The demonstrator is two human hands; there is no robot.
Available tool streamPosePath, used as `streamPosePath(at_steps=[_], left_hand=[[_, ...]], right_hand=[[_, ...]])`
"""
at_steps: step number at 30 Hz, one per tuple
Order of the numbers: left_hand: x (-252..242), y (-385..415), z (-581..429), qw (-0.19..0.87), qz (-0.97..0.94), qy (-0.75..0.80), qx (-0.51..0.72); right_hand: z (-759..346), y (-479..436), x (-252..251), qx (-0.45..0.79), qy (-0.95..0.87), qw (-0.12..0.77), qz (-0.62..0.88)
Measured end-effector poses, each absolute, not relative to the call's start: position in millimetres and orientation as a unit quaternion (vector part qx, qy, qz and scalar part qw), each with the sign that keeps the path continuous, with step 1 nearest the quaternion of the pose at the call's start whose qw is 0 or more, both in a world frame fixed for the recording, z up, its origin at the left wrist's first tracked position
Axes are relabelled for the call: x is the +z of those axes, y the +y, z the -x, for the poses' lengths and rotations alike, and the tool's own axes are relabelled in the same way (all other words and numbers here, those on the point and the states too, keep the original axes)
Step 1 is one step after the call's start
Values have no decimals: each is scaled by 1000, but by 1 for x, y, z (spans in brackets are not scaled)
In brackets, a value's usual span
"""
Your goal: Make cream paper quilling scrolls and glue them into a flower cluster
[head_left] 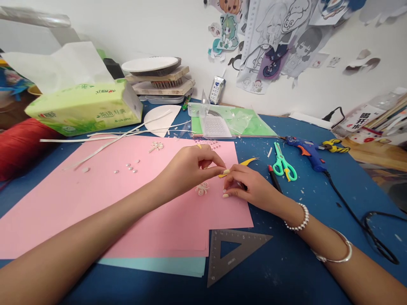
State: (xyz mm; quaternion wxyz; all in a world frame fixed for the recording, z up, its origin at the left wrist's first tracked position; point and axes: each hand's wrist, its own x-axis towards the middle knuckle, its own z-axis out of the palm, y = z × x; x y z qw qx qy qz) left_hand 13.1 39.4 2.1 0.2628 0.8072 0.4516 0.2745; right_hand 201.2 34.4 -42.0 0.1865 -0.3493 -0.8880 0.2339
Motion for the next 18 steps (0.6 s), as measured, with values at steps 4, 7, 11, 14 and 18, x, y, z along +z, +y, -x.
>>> streamPosePath(at_steps=[4,7,11,14,18], left_hand=[[2,39,-13,265,-806,450,279],[3,39,-13,266,-805,449,282],[3,40,-13,261,-808,445,284],[4,40,-12,254,-811,443,286],[6,42,-8,251,-807,444,297]], right_hand=[[-201,33,-42,232,-889,184,348],[-201,33,-41,230,-890,181,349],[-200,33,-41,227,-891,179,349],[-200,32,-42,227,-892,181,347],[-201,33,-44,227,-892,186,343]])
